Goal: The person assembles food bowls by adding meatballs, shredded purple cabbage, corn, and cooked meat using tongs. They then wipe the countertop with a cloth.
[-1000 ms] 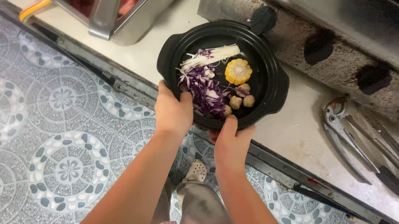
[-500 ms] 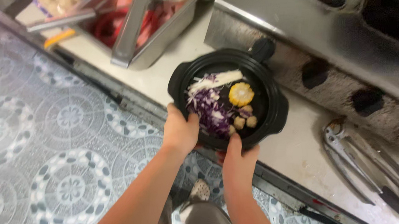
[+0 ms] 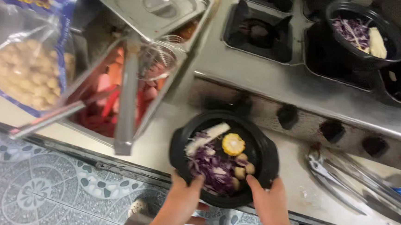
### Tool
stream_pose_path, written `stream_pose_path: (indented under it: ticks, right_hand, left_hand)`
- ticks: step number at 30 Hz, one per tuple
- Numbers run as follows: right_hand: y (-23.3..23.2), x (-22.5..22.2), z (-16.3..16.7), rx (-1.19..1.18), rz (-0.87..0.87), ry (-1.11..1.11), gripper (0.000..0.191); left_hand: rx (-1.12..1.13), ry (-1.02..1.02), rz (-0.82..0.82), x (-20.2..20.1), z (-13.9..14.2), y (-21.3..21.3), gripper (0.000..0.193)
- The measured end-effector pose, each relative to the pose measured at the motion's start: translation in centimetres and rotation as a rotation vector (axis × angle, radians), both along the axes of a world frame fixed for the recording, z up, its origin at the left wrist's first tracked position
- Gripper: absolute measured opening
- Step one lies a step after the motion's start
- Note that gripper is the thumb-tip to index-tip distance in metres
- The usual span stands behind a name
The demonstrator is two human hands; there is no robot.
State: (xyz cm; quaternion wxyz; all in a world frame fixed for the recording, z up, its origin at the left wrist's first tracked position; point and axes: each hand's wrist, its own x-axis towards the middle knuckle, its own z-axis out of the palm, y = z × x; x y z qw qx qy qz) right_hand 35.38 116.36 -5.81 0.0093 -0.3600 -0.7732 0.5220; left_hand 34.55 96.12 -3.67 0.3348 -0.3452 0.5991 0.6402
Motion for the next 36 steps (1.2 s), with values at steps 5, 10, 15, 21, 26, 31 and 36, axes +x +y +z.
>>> stream_pose_path:
  ticks: [5, 10, 15, 21, 26, 31, 36]
  right_hand:
    - [-1.5, 0.3, -0.5, -0.256, -0.118, -0.058, 0.040]
    - [-1.0, 2.3, -1.8, -0.214, -0.189, -0.091, 0.039]
    - [0.6, 7.5, -6.9, -0.053, -0.369, -0.043, 0.037]
    - [4.3, 16.6, -8.6, 1.023, 0.104, 0.169, 0.028]
    - [2.3, 15.8, 0.8, 0.806, 0.032, 0.198, 0.031]
    - [1.1, 6.1, 13.3, 1.045, 0.245, 0.229, 0.051]
    - [1.0, -7.9, 18.2, 0.197, -0.139, 0.351, 0.038]
  left_hand:
    - [0.024, -0.037, -0.054, -0.6, 0.4, -0.9, 0.074]
    - [0.155, -0.059, 0.040, -1.2, 0.8, -1.6, 0.075]
    - [0.178, -0.068, -0.039, 0.0, 0.9, -2.9, 0.078]
    - [-0.157, 0.447, -0.437, 2.1, 3.5, -2.7, 0.079]
    - [-0.096, 0.492, -0.375, 0.7, 10.8, -2.5, 0.053]
    - [0.140, 0.372, -0.227, -4.3, 16.5, -0.7, 0.048]
    - [0.239, 0.509, 0.029, -12.1, 18.6, 1.8, 0.056]
